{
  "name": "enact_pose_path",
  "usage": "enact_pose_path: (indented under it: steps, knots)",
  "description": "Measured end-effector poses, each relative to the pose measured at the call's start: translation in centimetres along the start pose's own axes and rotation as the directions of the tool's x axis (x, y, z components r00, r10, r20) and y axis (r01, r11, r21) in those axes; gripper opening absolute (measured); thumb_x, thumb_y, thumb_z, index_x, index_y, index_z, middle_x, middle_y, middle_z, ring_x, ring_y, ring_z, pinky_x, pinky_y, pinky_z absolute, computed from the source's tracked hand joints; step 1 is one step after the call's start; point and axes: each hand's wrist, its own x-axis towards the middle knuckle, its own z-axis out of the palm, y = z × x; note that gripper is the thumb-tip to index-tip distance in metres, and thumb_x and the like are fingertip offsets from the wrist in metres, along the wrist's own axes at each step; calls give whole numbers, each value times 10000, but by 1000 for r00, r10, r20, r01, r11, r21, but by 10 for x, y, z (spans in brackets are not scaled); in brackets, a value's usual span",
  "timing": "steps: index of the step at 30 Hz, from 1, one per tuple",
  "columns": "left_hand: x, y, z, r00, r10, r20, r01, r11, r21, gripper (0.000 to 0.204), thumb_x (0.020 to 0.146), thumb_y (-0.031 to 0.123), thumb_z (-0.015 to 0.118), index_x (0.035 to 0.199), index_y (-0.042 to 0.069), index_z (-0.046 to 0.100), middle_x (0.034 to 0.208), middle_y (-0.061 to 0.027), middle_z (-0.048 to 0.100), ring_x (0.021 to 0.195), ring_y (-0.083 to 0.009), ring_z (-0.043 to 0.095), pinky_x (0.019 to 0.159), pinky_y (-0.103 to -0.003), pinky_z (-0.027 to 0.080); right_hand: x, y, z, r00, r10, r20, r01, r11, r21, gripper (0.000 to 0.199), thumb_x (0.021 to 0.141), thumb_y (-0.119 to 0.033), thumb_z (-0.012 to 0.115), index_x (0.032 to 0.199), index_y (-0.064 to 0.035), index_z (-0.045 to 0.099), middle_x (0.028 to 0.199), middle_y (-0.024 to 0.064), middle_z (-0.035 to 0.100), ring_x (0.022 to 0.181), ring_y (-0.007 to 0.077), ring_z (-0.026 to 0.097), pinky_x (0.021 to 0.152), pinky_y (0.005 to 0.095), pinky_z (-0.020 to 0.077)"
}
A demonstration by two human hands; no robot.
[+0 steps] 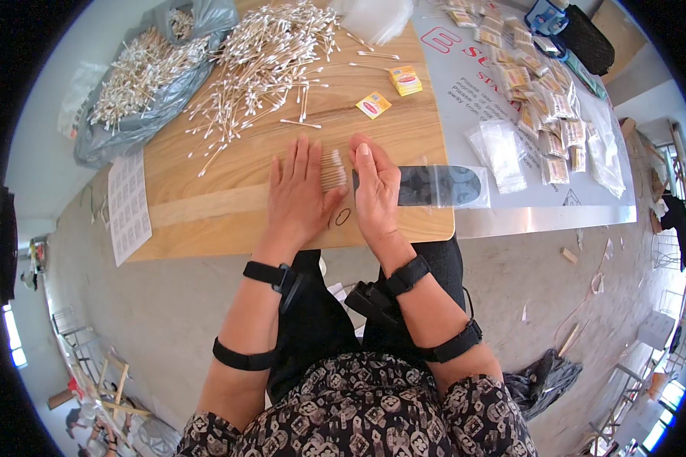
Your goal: Aligning groups of cotton swabs on a table and inserting them into small plastic bags.
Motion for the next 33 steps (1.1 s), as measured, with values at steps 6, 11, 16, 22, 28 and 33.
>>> enact_pose_path:
  steps: [6,11,16,22,28,33]
  knots:
    - [-15,0,5,998,-4,-69,-12,974,-227,677,991,409,471,1473,-36,307,1559,-227,255,1462,-354,214,1189,-475,156,-9,1,6,998,-55,-12,54,993,-103,468,1047,-297,451,1328,73,504,1316,137,551,1252,200,500,1104,333,376]
    - [-6,-9,13,910,-370,-189,47,543,-838,650,1031,408,412,1453,-79,327,1547,-249,277,1455,-342,247,1176,-414,201,-9,2,17,999,-33,-29,31,997,-76,498,1047,-317,449,1360,69,476,1357,141,526,1290,204,469,1120,324,351]
    - [3,3,16,896,-442,-35,-51,-23,-998,621,1058,361,368,1482,-79,259,1548,-234,272,1444,-284,274,1184,-394,210,-4,7,16,1000,-8,6,8,994,-111,467,1047,-277,455,1353,75,481,1373,152,516,1293,190,464,1105,318,366]
    - [-21,-16,1,977,19,-212,-103,914,-391,620,1019,349,456,1503,4,283,1565,-196,269,1456,-317,251,1188,-442,178,-5,-17,-20,856,-189,481,496,559,-664,423,911,-138,605,1302,7,539,1374,141,532,1291,298,488,1116,370,350]
    - [-38,0,-10,997,44,66,-40,997,-66,676,965,394,503,1502,39,298,1582,-143,246,1463,-293,228,1186,-492,159,-8,-15,-32,673,-88,734,739,67,-670,423,877,-143,584,1286,-42,554,1370,116,516,1319,296,447,1140,422,323]
    - [-39,-3,-11,996,55,77,-50,997,-63,679,975,427,470,1504,38,294,1582,-149,245,1470,-290,212,1188,-487,150,-25,-18,-28,692,8,722,721,-46,-691,537,914,-267,554,1383,-25,455,1458,120,429,1388,283,355,1173,439,243]
